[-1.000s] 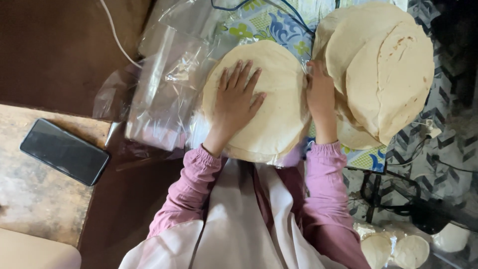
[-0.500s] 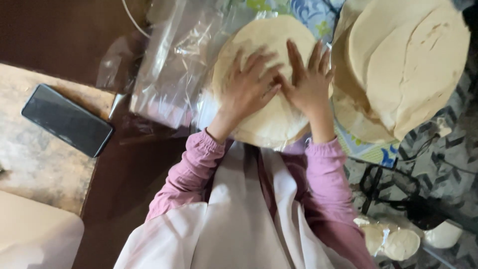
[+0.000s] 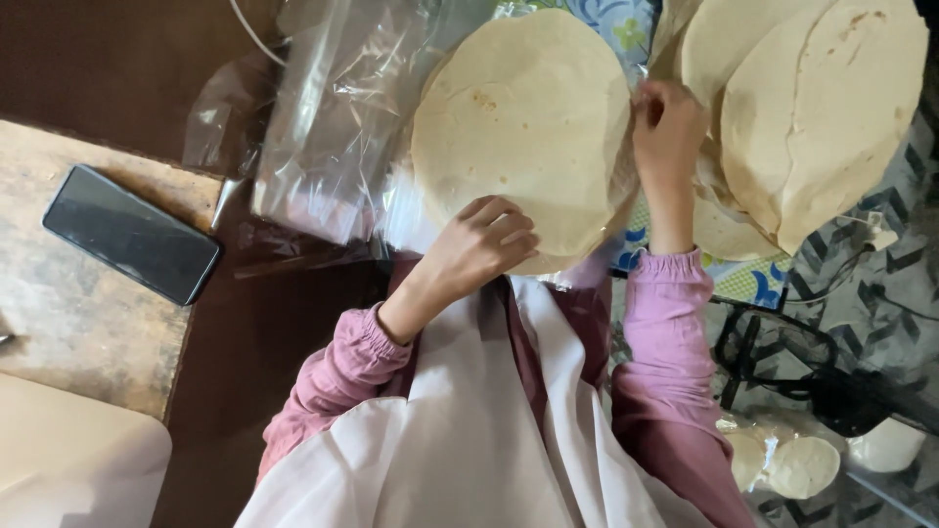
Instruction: The person sorts through a stack of flatbread by hand and places groups of them into clear plastic bags.
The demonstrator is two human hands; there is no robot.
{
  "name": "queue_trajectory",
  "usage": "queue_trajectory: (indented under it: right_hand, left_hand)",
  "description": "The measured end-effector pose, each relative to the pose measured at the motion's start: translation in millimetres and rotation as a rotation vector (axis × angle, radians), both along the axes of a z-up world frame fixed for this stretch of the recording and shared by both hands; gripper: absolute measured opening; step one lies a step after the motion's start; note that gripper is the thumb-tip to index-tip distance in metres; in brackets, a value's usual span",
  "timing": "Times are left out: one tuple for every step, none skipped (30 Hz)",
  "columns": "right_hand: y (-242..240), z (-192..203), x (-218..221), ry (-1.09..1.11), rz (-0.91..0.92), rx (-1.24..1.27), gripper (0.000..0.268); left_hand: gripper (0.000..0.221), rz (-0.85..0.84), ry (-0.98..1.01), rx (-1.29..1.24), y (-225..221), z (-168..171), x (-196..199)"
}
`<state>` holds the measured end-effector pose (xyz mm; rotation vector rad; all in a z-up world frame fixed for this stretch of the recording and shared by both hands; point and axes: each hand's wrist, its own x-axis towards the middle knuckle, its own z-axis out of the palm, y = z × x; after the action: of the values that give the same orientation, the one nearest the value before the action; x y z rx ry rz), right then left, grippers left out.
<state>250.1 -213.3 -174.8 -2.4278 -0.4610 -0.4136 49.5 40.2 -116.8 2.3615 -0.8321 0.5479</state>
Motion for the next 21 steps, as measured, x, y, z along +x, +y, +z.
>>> queue_trajectory:
  right_hand:
    - [-5,-4,5,-0.04,0.043,0.013,0.011]
    - [-6,-4,6,-0.044,0.036,0.014,0.011]
    - [-7,-4,7,-0.057,0.048,-0.033,0.006]
    - [-7,-4,7,-0.07,0.06,-0.08,0.003]
    - [-5,1,6,-0.07,0.057,-0.08,0.003]
    - [-2,6,4,-0.05,0.01,-0.101,0.005]
    - [2,10,3,-0.03,-0.035,-0.122,0.007]
    - [3,13,2,-0.029,-0.036,-0.121,0.007]
    - [3,16,1,-0.092,-0.013,-0.072,0.004]
    - [3,19,-1,-0.155,0.011,-0.022,0.003]
    - [2,17,3,-0.155,0.012,-0.023,0.003]
    - [1,15,6,-0.12,0.005,0.033,0.005]
    - [0,14,10,-0.087,-0.002,0.09,0.008]
    - [-4,10,15,-0.088,-0.001,0.089,0.008]
    - [-7,5,20,-0.031,0.027,0.193,0.008]
    - [-11,0,24,0.025,0.056,0.297,0.008]
    - [-12,0,25,0.026,0.056,0.297,0.008]
    - [-13,-1,25,0.078,0.054,0.309,0.008]
    - [-14,-1,26,0.13,0.052,0.322,0.008]
    - [-14,-3,26,0.13,0.052,0.323,0.008]
    - [-15,-4,26,0.114,0.057,0.273,0.007]
  left_hand:
    - [0.017,0.002,-0.008,0.001,-1,-2,2]
    - [0.017,-0.005,-0.011,0.001,-1,0,4]
    - [0.014,0.003,0.002,-0.027,-1,2,4]
    - [0.012,0.011,0.014,-0.055,0,4,5]
    - [0.012,0.007,0.014,-0.055,-2,6,5]
    - [0.01,0.031,0.076,-0.116,-3,7,6]
    - [0.008,0.056,0.138,-0.176,-3,9,6]
    - [0.008,0.055,0.139,-0.175,-5,10,7]
    - [0.007,0.093,0.192,-0.211,-7,11,7]
    - [0.006,0.132,0.245,-0.247,-9,12,7]
    - [0.006,0.132,0.245,-0.248,-9,14,9]
    - [0.006,0.143,0.273,-0.251,-10,17,11]
    - [0.007,0.153,0.301,-0.254,-10,19,12]
    - [0.007,0.154,0.3,-0.255,-10,18,14]
    - [0.008,0.146,0.325,-0.264,-10,17,16]
    - [0.009,0.138,0.351,-0.274,-10,16,17]
    - [0.009,0.139,0.351,-0.274,-11,12,18]
    - [0.01,0.146,0.359,-0.278,-11,8,19]
    - [0.011,0.153,0.367,-0.281,-12,5,20]
    - [0.011,0.153,0.367,-0.28,-12,7,21]
    - [0.009,0.175,0.418,-0.306,-12,10,20]
